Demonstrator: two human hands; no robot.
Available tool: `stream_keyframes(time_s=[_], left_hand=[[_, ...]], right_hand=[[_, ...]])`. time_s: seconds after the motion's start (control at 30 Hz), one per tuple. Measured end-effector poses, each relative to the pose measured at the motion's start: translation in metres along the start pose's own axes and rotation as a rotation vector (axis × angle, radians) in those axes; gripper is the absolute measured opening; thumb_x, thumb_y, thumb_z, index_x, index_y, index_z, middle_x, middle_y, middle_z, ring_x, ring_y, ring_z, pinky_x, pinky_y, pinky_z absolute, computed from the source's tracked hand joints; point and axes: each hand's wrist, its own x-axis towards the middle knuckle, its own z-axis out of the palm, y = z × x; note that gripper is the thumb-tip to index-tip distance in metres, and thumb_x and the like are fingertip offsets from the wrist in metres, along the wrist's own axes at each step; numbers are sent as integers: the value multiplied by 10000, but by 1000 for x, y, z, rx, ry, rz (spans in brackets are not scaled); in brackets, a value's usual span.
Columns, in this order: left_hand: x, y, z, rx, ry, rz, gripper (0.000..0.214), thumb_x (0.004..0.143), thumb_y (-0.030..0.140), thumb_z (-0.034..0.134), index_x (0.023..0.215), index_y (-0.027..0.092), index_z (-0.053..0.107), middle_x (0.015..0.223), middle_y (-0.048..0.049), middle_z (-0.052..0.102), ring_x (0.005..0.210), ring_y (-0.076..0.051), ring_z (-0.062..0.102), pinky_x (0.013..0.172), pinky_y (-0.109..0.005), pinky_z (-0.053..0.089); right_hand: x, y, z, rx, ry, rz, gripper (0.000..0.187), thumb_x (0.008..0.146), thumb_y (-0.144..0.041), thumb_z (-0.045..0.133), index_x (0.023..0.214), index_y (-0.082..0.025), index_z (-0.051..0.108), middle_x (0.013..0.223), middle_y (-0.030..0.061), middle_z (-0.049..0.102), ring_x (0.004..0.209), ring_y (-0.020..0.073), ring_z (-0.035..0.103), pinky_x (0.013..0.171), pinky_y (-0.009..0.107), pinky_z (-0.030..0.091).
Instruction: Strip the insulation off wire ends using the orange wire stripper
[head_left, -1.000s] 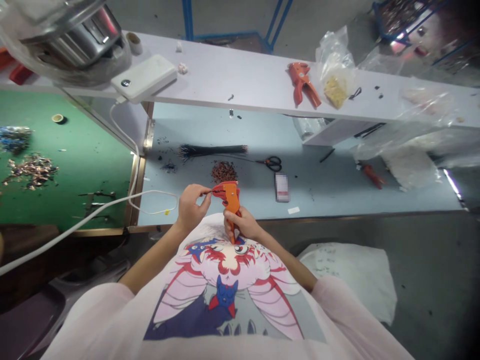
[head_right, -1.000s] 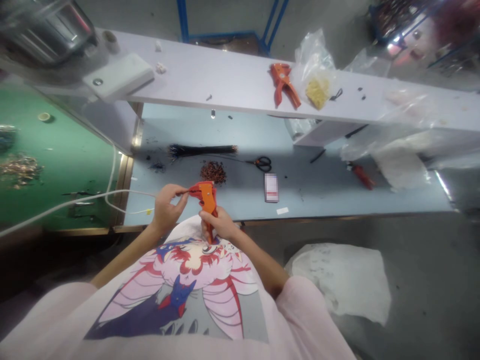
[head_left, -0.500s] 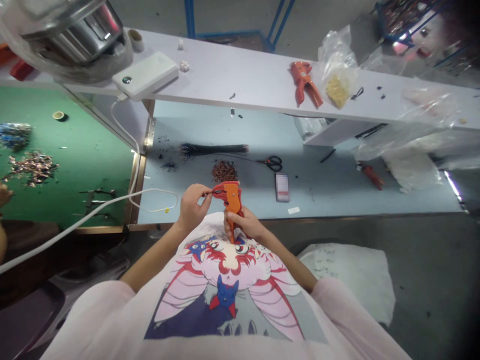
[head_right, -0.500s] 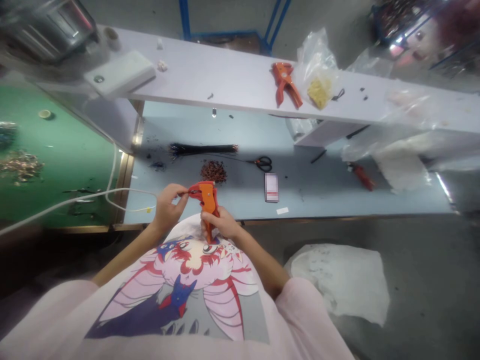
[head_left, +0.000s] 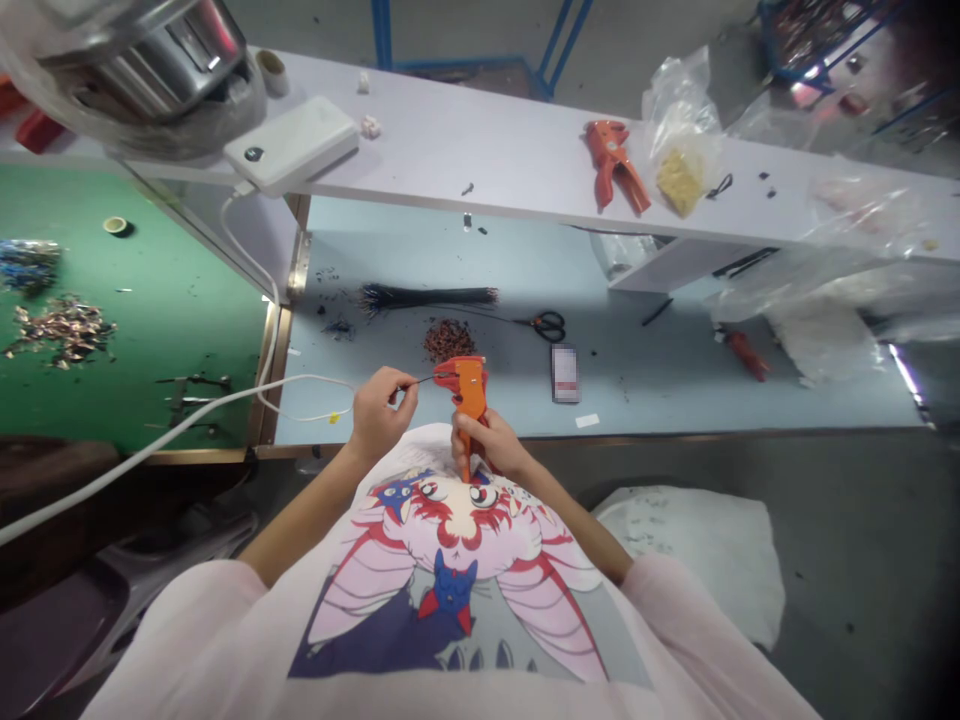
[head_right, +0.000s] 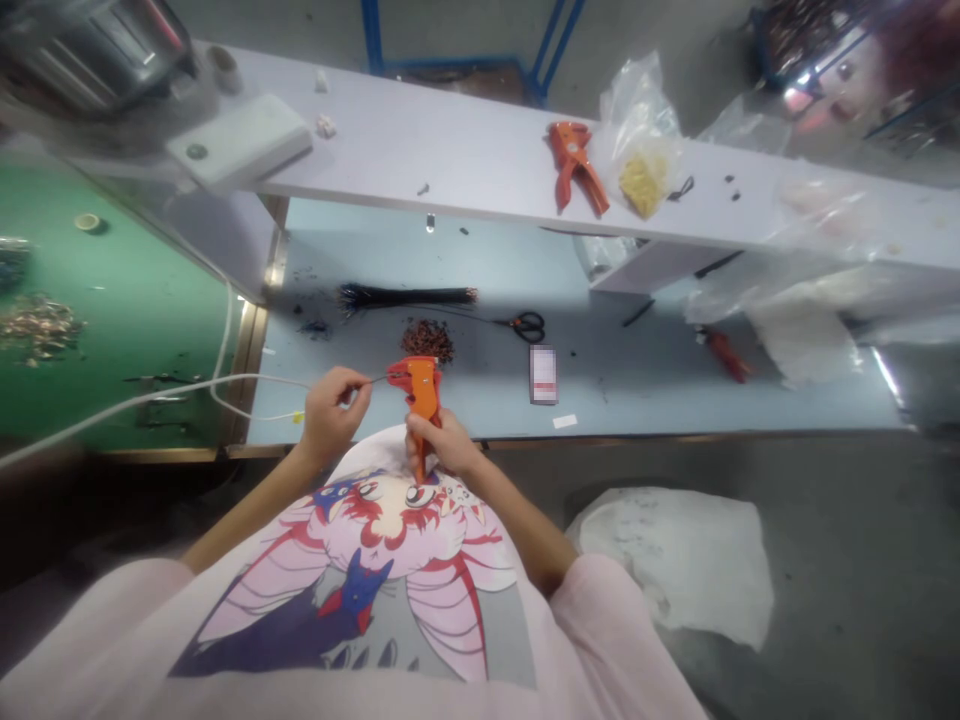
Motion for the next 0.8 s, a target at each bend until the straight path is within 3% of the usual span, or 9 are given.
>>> stream_keyframes(time_s=[0.17,0.37,0.57,0.8], left_hand=[[-3,-7,-5,14,67,36,69,823,176,570,760,180,595,682,8,570,615,-103,479,606,-235,396],[-1,-2,0,5,172,113,42,802,162,600,768,186,594,695,-2,600,633,-110,520,595,-244,420],[0,4,3,-7,190,164,36,806,166,602,779,189,596,696,-11,619,658,-121,543,604,-254,440],[0,3,2,6,155,122,56,830,197,580,778,187,599,702,-16,618,644,-120,533,624,-263,447]], right_hand=[[-3,-5,-9,80,81,-13,375,756,-502,674,764,-167,505,546,-34,563,424,111,543,432,247,499],[-8,-10,-5,-97,-118,16,356,786,-464,663,851,-139,532,632,16,619,522,139,598,471,247,487],[-6,-14,2,-33,-152,8,353,785,-455,671,880,-144,534,655,7,617,555,149,625,518,263,505],[-5,-14,1,-62,-190,16,347,792,-455,667,876,-145,535,662,14,623,572,153,628,528,272,519]])
